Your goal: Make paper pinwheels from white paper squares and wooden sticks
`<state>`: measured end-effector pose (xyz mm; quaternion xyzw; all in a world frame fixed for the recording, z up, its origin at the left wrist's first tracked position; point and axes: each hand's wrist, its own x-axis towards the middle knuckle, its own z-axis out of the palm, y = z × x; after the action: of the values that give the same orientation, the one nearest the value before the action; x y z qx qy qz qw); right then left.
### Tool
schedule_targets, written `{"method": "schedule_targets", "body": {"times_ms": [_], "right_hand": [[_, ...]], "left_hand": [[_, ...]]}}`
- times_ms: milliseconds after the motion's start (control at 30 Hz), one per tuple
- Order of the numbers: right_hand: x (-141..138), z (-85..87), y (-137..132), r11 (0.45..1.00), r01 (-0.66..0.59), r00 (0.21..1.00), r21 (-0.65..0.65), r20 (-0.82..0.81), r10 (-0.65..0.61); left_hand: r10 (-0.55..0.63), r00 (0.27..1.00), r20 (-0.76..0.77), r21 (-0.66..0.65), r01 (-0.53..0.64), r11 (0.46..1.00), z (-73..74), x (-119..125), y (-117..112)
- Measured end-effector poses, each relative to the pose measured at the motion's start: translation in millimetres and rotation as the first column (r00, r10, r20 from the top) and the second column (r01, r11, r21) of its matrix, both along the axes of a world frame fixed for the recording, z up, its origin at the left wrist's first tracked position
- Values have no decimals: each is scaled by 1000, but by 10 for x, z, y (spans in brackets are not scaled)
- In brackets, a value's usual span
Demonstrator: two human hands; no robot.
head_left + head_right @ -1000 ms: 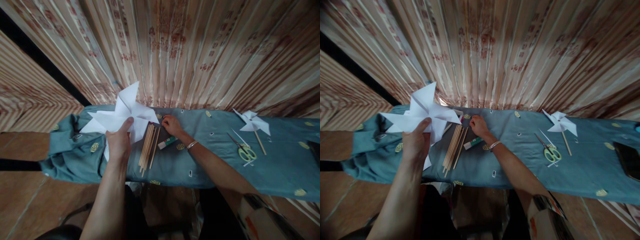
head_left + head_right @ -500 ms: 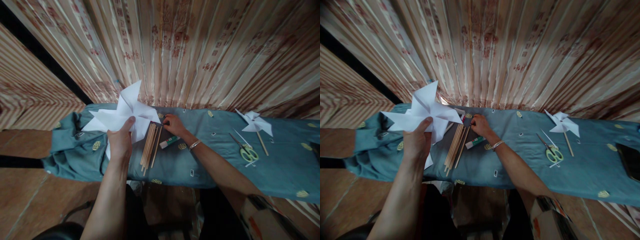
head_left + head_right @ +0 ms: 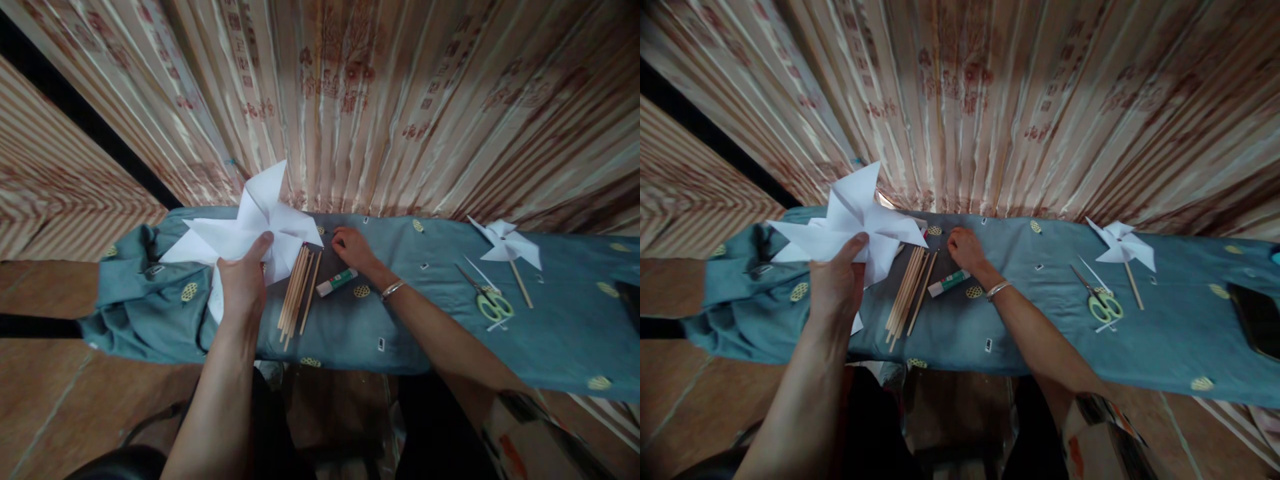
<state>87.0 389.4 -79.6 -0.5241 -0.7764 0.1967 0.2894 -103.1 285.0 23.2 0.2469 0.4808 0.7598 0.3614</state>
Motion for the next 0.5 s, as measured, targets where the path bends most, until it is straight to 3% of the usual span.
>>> {"method": "schedule_targets", "body": {"times_ms": [100, 233, 367, 500], "right_hand": [[266, 75, -147, 998, 70, 997, 2, -45, -70], [730, 119, -700, 992, 122, 989, -13, -83, -122], [1043, 53, -1350, 993, 75, 990, -95, -109, -86], [1187, -22, -1650, 990, 50, 996, -129, -64, -59]], "left_hand": [[-18, 1000, 1, -26, 18, 1000, -5, 61, 11], [-67, 998, -14, -53, 66, 996, -55, 195, 4], [-208, 975, -77, -144, 196, 970, -201, 426, -59], [-370, 928, -43, -205, 354, 912, -387, 698, -119]]}}
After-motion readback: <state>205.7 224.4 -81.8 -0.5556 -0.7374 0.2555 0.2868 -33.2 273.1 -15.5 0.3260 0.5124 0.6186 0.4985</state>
